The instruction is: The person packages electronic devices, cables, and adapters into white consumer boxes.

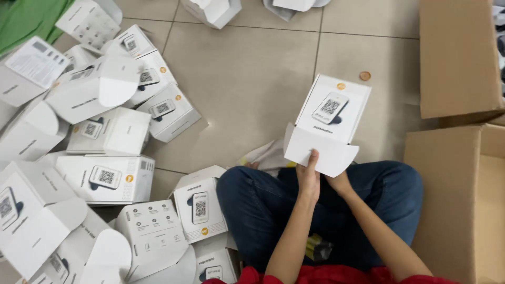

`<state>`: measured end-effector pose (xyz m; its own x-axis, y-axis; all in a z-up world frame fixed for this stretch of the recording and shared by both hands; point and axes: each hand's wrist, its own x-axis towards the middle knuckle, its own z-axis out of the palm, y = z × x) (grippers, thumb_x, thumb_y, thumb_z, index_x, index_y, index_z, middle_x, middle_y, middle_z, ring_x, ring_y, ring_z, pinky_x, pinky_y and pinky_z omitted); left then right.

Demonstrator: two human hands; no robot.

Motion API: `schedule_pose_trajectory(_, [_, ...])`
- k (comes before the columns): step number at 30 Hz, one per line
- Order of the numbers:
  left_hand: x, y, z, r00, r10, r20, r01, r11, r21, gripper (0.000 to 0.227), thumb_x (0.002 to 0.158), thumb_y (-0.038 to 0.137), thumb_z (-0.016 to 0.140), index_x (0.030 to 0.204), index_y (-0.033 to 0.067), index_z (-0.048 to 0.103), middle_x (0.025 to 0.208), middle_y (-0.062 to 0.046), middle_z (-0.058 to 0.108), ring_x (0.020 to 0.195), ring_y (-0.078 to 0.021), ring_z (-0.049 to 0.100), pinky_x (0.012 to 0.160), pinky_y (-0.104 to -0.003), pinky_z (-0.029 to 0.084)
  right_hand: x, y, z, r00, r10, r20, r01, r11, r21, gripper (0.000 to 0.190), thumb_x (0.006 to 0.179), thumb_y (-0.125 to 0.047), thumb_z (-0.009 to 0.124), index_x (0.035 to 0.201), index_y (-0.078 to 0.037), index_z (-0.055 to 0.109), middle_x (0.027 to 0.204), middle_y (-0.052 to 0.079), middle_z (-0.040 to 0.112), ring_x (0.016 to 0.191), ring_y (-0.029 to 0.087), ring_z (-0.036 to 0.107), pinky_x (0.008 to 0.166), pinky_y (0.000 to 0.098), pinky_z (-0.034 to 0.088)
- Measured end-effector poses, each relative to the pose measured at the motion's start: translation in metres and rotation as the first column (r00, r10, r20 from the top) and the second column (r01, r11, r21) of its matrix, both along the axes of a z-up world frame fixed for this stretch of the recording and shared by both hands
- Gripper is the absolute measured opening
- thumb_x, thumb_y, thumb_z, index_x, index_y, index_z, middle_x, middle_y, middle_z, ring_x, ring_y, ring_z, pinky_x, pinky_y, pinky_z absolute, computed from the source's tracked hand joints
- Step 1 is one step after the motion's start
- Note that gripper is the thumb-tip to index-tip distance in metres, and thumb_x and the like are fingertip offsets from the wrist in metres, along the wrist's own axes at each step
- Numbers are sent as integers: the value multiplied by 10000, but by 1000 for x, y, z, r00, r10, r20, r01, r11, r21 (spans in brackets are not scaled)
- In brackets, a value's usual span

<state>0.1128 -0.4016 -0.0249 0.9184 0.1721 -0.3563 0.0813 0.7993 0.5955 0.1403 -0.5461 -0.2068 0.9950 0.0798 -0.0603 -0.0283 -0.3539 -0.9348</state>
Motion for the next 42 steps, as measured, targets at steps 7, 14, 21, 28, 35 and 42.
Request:
schedule_pose_trajectory(7, [-10, -6, -6, 946, 4, -325, 178, 830, 529, 439, 916, 263, 706, 1146, -110, 712, 1092, -185, 768, 1017, -232, 725, 897, -344, 535, -42, 36, 63, 917, 328, 226, -162, 827, -539, 314, 875, -125, 705, 1142, 36, 669, 1079, 244, 700, 1006, 378, 686, 856, 454, 551])
schedule_pose_trajectory(14, [-30, -52, 20, 984, 136, -116, -44, 812, 582, 477, 1025, 303, 551, 1171, -134, 673, 1065, -216, 740, 955, -213, 712, 855, -345, 547, -43, 15, -49, 997, 73, 19, -74, 997, 38, 390, 956, -218, 652, 1298, -45, 581, 1206, 155, 687, 1067, 283, 676, 877, 402, 564])
schedule_pose_trajectory(21, [-30, -77, 34, 983, 183, 0, -142, 765, 628, 511, 1035, 366, 533, 1186, -108, 648, 1112, -154, 715, 1064, -230, 682, 945, -383, 517, -23, 10, 13, 945, 278, 172, -133, 807, -575, 617, 947, -326, 560, 1461, -11, 428, 1443, 209, 497, 1335, 318, 441, 1076, 418, 389])
schedule_pose_trajectory(28, [114, -5, 70, 912, -238, 334, -305, 150, 941, 745, 1080, 524, 487, 1543, -55, 418, 1636, -330, 339, 1538, -477, 259, 1226, -538, 250, -14, 41, 120, 941, 338, 1, -162, 454, -876, 691, 984, -513, 543, 1413, 22, 461, 1539, 246, 410, 1526, 382, 304, 1220, 464, 291])
schedule_pose_trajectory(35, [104, 50, -65, 846, -447, -291, 9, -534, 846, 809, 874, 440, 709, 1547, 78, 442, 1686, -233, 172, 1552, -389, 190, 1196, -561, 250, -13, 44, 161, 955, 282, 90, -107, 614, -782, 980, 774, -640, 693, 1364, 112, 476, 1266, 232, 569, 1176, 364, 558, 1062, 442, 404])
schedule_pose_trajectory(42, [115, 37, -10, 742, -325, -586, 126, -792, 597, 1138, 536, 426, 974, 1485, 74, 453, 1613, -219, 260, 1499, -355, 240, 1205, -627, 205, -10, 46, 140, 953, 304, 11, -173, 572, -802, 663, 829, -475, 768, 1189, 49, 579, 1147, 165, 660, 1172, 307, 600, 1033, 424, 439])
